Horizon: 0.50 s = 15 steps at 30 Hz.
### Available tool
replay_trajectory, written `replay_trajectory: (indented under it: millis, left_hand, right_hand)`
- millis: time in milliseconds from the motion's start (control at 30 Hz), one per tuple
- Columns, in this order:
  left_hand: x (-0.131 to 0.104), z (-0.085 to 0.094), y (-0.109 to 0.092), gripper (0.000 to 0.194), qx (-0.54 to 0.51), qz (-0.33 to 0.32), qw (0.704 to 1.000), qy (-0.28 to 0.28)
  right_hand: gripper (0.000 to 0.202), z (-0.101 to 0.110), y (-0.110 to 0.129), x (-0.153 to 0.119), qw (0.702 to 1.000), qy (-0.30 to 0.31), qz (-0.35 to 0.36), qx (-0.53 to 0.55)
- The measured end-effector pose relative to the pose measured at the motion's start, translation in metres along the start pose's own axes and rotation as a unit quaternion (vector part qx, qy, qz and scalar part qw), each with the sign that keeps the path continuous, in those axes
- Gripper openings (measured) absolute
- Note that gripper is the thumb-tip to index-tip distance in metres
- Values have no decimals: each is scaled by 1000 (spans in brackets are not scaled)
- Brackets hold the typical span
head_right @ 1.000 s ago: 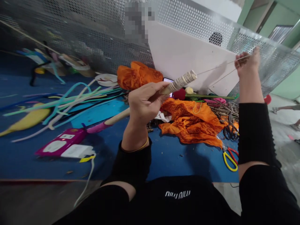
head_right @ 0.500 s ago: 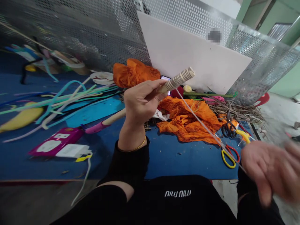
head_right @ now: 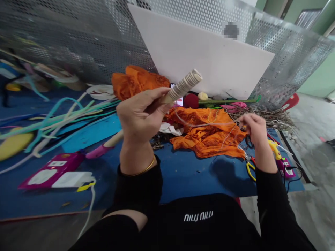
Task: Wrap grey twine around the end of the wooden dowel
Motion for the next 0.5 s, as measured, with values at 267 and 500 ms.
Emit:
replay_trajectory:
  millis: [267, 500]
  left_hand:
    - [0, -6, -8, 27, -1, -1, 1000, 25]
    - [0, -4, -7, 26, 0, -4, 1000, 30]
  right_hand:
    - [24, -73, -48, 153, 931, 5, -30, -364]
    - [33, -115, -78, 192, 877, 11, -86, -472]
Point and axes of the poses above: each hand's wrist, its own x-axis towards the middle knuckle, its own z-axis out of the back of the hand, y = z × x, the point moved 1 cm from there along x, towards the middle knuckle, and after that the axes turned 7 degrees about x, right-handed, at the moved point
